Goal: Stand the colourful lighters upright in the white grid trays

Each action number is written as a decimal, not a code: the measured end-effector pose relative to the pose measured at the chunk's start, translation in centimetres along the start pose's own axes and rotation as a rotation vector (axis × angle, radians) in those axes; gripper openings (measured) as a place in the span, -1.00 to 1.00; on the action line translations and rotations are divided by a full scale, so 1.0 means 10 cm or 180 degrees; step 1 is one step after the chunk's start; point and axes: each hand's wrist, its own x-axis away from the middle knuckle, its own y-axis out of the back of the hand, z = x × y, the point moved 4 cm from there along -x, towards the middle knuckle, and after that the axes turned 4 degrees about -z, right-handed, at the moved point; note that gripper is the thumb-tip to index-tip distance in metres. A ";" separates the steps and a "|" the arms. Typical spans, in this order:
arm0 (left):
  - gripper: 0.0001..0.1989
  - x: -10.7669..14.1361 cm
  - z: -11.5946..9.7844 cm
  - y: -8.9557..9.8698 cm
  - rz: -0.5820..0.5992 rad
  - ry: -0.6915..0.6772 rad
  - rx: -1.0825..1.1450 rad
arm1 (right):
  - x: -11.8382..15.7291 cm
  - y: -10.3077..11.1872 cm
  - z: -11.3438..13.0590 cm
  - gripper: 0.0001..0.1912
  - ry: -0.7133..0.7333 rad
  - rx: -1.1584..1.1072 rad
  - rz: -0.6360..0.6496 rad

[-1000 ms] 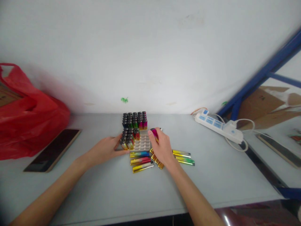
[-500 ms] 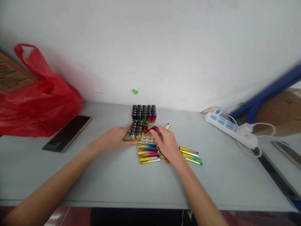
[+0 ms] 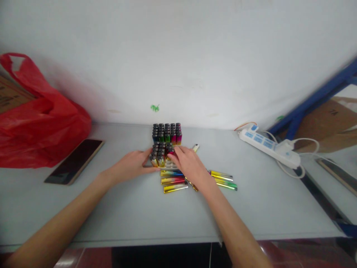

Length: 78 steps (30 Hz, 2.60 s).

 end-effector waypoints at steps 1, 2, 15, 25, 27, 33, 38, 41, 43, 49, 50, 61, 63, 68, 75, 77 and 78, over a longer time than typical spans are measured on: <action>-0.28 0.00 0.00 0.00 0.0008 0.0014 0.0019 | 0.01 0.00 -0.02 -0.65 0.0062 -0.0092 0.0029; -0.29 0.00 0.00 0.00 0.0018 0.0020 0.0030 | 0.02 0.00 -0.04 -0.65 0.0117 -0.0136 0.0061; -0.28 -0.01 -0.03 0.05 0.0122 0.0032 -0.0057 | 0.08 0.11 -0.08 -0.65 -0.0054 -0.0123 0.0027; -0.27 -0.01 0.00 0.03 0.0088 0.0122 -0.0015 | 0.35 0.43 -0.91 -0.46 -0.0760 -0.0208 -0.0653; -0.26 -0.01 -0.01 0.04 0.0094 0.0112 -0.0050 | 0.37 0.37 -0.92 -0.45 -0.0716 0.0013 -0.0446; -0.23 -0.02 -0.02 0.04 0.0139 0.0078 -0.0174 | 0.33 0.21 -0.90 -0.53 -0.0339 0.0392 0.0102; -0.21 -0.01 -0.01 0.03 0.0160 0.0029 -0.0268 | 0.32 0.24 -1.03 -0.76 -0.0370 0.0113 0.0161; -0.23 -0.01 -0.02 0.04 0.0196 0.0072 -0.0270 | 0.35 0.31 -1.06 -0.86 -0.0520 -0.0340 -0.0017; -0.24 -0.01 -0.03 0.05 0.0224 0.0112 -0.0270 | 0.37 0.38 -1.06 -0.84 -0.0732 -0.0725 -0.0275; -0.24 -0.03 -0.01 0.03 0.0202 0.0109 -0.0290 | 0.31 0.41 -1.01 -0.60 -0.1456 -0.2161 -0.1091; -0.24 -0.03 0.00 0.02 0.0174 0.0089 -0.0274 | 0.29 0.40 -0.97 -0.57 -0.1518 -0.2435 -0.1207; -0.23 -0.01 -0.01 0.02 0.0109 -0.0012 -0.0187 | 0.18 0.09 -0.30 -0.51 -0.1832 -0.4303 -0.0101; -0.24 -0.01 -0.01 0.01 0.0111 0.0004 -0.0199 | 0.18 0.06 -0.32 -0.45 -0.1774 -0.3631 -0.0284; -0.28 0.00 0.00 0.02 0.0106 -0.0005 -0.0137 | 0.20 0.07 -0.30 -0.36 -0.1593 -0.2058 -0.0863; -0.30 0.00 0.00 0.03 0.0170 0.0104 -0.0060 | 0.20 0.10 -0.25 -0.56 -0.1572 -0.1489 -0.0881; -0.31 0.00 0.01 0.02 0.0115 0.0089 -0.0028 | 0.19 0.12 -0.23 -0.54 -0.1514 -0.1464 -0.0904; -0.30 0.00 0.02 0.02 0.0090 0.0076 -0.0030 | 0.19 0.14 -0.22 -0.51 -0.1490 -0.1454 -0.0922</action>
